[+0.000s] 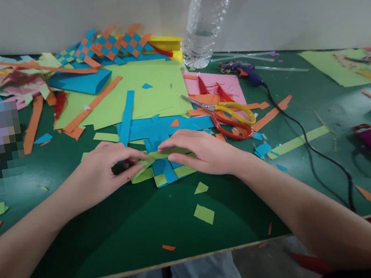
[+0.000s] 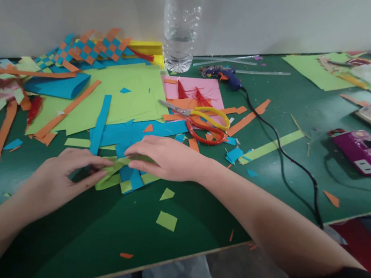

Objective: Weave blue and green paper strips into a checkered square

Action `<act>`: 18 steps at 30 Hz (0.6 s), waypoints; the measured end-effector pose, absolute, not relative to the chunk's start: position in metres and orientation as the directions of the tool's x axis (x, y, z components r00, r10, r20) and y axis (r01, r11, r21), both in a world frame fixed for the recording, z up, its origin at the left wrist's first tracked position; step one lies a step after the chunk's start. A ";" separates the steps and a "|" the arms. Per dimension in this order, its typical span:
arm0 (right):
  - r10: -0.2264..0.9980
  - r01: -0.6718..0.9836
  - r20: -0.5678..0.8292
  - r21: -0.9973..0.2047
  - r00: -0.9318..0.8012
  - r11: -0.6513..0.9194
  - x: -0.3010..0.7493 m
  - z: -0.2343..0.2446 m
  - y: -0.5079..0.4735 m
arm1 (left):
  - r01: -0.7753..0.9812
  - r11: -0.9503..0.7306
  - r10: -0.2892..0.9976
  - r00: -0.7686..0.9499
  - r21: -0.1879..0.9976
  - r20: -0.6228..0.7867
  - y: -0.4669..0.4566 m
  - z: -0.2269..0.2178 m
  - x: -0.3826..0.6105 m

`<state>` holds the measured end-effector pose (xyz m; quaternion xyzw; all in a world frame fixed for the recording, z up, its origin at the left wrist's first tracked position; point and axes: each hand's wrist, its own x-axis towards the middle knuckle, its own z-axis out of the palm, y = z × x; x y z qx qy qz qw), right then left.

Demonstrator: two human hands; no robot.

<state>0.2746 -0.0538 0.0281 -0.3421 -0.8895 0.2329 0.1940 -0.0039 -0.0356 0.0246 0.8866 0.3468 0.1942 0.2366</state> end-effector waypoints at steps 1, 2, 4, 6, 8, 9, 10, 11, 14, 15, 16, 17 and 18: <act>0.693 0.507 0.213 -0.542 -0.688 0.670 0.275 0.027 -0.054 | 0.517 -0.662 0.696 0.691 0.543 0.192 -0.035 0.024 -0.004; 0.688 0.498 0.242 -0.535 -0.684 0.683 0.275 0.026 -0.054 | 0.510 -0.675 0.687 0.698 0.534 0.203 -0.035 0.024 -0.004; 0.684 0.494 0.283 -0.516 -0.673 0.700 0.275 0.024 -0.054 | 0.498 -0.694 0.667 0.716 0.520 0.205 -0.035 0.024 -0.003; 0.685 0.510 0.282 -0.493 -0.672 0.704 0.275 0.022 -0.053 | 0.481 -0.714 0.639 0.745 0.508 0.193 -0.035 0.025 -0.002; 0.687 0.536 0.249 -0.469 -0.682 0.702 0.275 0.021 -0.053 | 0.467 -0.730 0.614 0.769 0.499 0.179 -0.034 0.024 -0.002; 0.689 0.550 0.228 -0.456 -0.688 0.700 0.275 0.020 -0.053 | 0.461 -0.736 0.604 0.778 0.496 0.174 -0.034 0.023 -0.002; 0.689 0.561 0.207 -0.444 -0.695 0.699 0.275 0.020 -0.053 | 0.452 -0.742 0.595 0.784 0.495 0.176 -0.034 0.022 -0.002; 0.686 0.567 0.192 -0.433 -0.702 0.701 0.275 0.020 -0.053 | 0.445 -0.746 0.589 0.789 0.495 0.178 -0.033 0.021 -0.002; 0.671 0.567 0.172 -0.409 -0.721 0.715 0.274 0.020 -0.052 | 0.439 -0.755 0.578 0.796 0.487 0.180 -0.033 0.018 -0.003; 0.667 0.565 0.174 -0.405 -0.724 0.719 0.274 0.020 -0.052 | 0.443 -0.757 0.578 0.797 0.480 0.175 -0.033 0.018 -0.003; 0.666 0.564 0.178 -0.404 -0.724 0.720 0.274 0.020 -0.052 | 0.448 -0.760 0.576 0.799 0.472 0.170 -0.033 0.017 -0.003; 0.668 0.565 0.180 -0.405 -0.722 0.719 0.274 0.020 -0.052 | 0.452 -0.763 0.574 0.802 0.463 0.163 -0.033 0.017 -0.003; 0.672 0.567 0.181 -0.407 -0.719 0.716 0.274 0.020 -0.052 | 0.452 -0.768 0.570 0.806 0.454 0.160 -0.034 0.017 -0.003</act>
